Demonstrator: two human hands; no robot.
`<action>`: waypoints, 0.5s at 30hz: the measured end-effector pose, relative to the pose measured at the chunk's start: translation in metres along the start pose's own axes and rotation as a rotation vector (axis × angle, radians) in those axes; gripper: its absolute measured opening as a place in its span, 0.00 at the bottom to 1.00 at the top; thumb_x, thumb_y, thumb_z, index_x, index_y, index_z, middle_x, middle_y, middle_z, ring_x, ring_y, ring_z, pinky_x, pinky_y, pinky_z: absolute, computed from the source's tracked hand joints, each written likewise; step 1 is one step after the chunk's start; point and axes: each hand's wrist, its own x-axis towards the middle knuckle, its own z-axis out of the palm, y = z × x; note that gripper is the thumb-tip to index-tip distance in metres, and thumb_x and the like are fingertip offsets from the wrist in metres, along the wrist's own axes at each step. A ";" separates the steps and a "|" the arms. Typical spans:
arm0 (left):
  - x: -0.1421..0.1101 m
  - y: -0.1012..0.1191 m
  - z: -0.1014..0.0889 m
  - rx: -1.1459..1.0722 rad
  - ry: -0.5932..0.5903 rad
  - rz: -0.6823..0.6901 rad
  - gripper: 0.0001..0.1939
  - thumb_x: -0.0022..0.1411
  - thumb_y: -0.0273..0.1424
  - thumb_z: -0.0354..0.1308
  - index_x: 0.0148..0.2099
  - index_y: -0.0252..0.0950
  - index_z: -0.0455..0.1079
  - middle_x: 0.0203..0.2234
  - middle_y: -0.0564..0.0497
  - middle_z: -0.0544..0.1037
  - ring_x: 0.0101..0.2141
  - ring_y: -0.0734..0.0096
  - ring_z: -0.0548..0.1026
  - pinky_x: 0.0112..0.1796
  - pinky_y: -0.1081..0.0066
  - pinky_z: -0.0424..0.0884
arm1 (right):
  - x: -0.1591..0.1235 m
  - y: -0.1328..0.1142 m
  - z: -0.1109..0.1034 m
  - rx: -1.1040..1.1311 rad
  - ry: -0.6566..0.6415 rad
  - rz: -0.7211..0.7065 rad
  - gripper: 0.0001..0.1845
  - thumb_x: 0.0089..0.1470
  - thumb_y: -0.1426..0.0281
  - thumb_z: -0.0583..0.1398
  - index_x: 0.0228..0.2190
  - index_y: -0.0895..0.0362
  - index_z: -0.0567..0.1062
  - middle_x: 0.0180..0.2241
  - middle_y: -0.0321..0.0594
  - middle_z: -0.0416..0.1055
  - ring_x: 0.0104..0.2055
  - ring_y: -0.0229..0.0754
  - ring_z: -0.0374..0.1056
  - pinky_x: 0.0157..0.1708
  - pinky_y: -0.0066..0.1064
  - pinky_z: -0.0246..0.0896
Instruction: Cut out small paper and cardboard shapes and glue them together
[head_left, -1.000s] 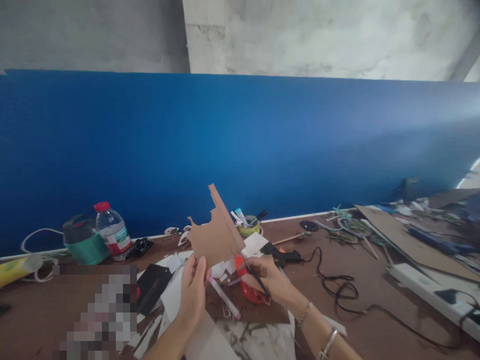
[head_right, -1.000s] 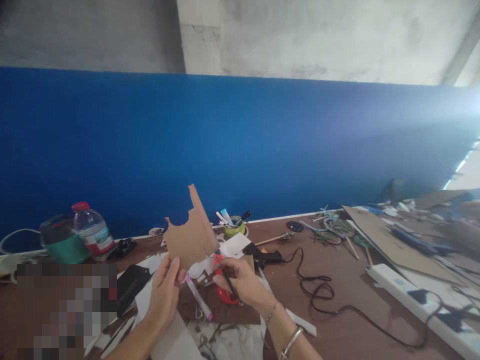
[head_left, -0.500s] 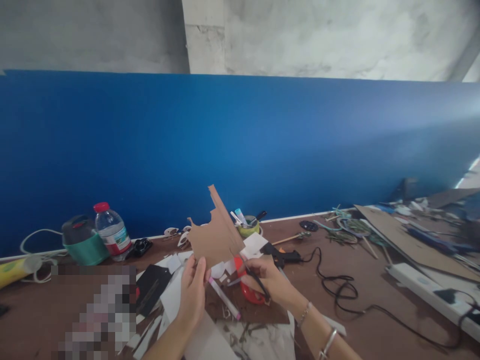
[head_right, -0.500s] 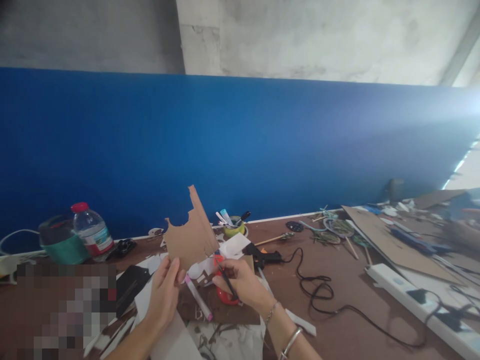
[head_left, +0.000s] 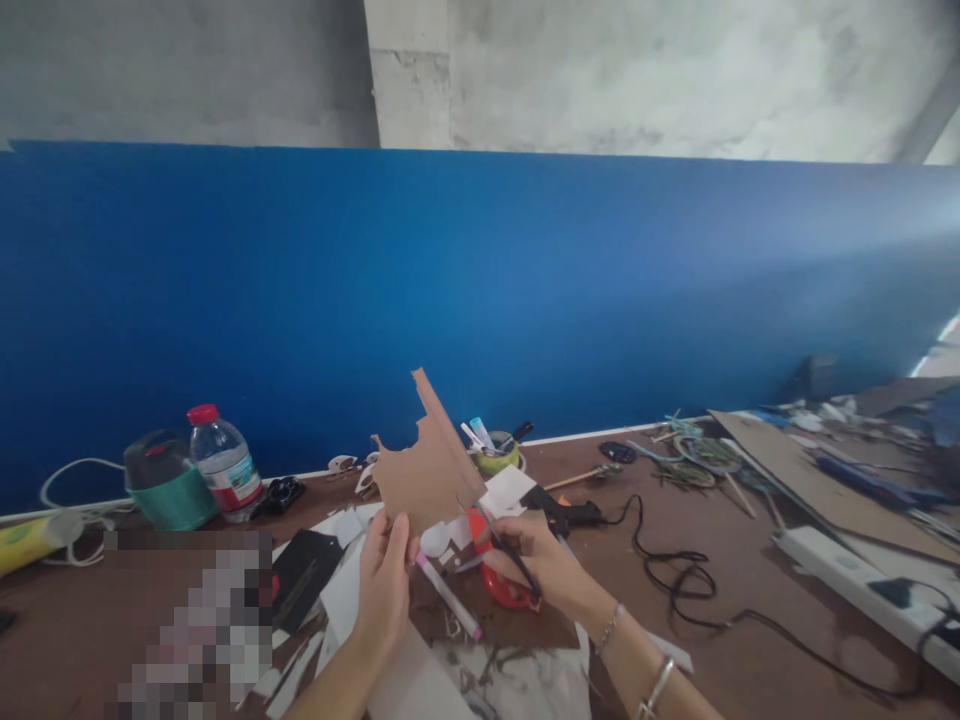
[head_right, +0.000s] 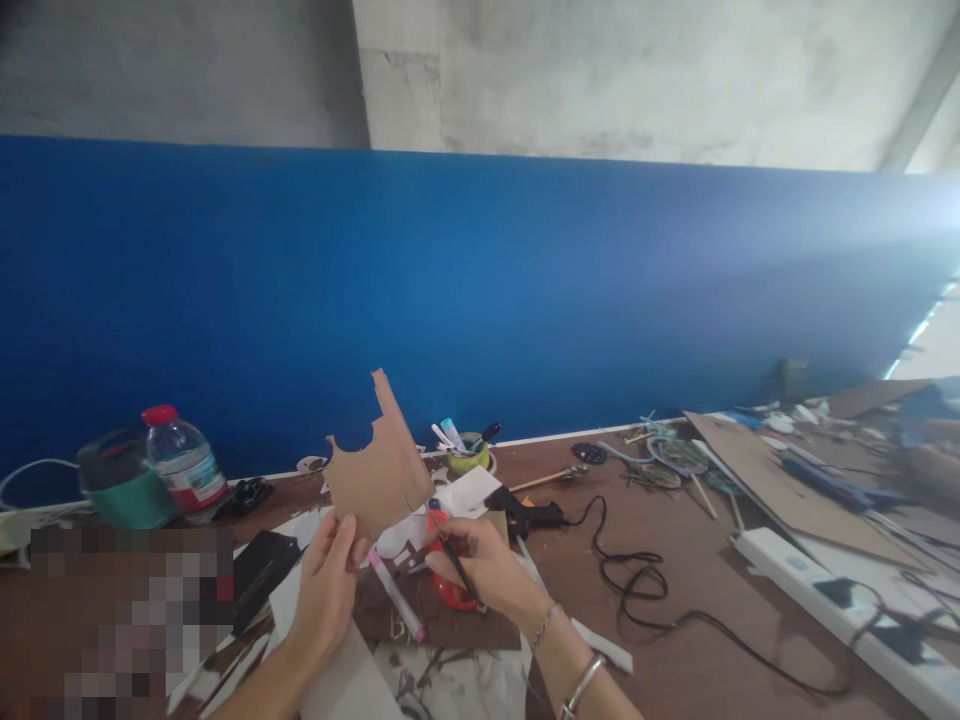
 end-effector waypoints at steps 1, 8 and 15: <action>0.001 -0.001 -0.001 -0.006 -0.006 0.003 0.16 0.49 0.41 0.65 0.35 0.36 0.70 0.24 0.56 0.71 0.21 0.82 0.64 0.22 0.80 0.60 | 0.000 0.000 -0.001 -0.010 0.006 0.006 0.22 0.43 0.57 0.67 0.32 0.62 0.73 0.16 0.28 0.60 0.14 0.28 0.54 0.13 0.21 0.46; 0.002 -0.004 -0.002 0.002 -0.033 -0.009 0.18 0.50 0.42 0.64 0.40 0.37 0.70 0.32 0.53 0.75 0.23 0.81 0.66 0.23 0.80 0.62 | 0.001 0.006 -0.002 -0.044 0.006 0.007 0.21 0.43 0.58 0.66 0.33 0.62 0.73 0.17 0.29 0.61 0.14 0.27 0.54 0.13 0.20 0.46; 0.003 -0.006 -0.004 0.003 -0.010 -0.053 0.22 0.51 0.42 0.64 0.46 0.39 0.70 0.40 0.49 0.76 0.34 0.73 0.73 0.30 0.78 0.67 | 0.004 0.012 0.000 -0.017 0.025 -0.012 0.18 0.43 0.58 0.66 0.29 0.61 0.74 0.16 0.29 0.61 0.14 0.27 0.50 0.14 0.21 0.43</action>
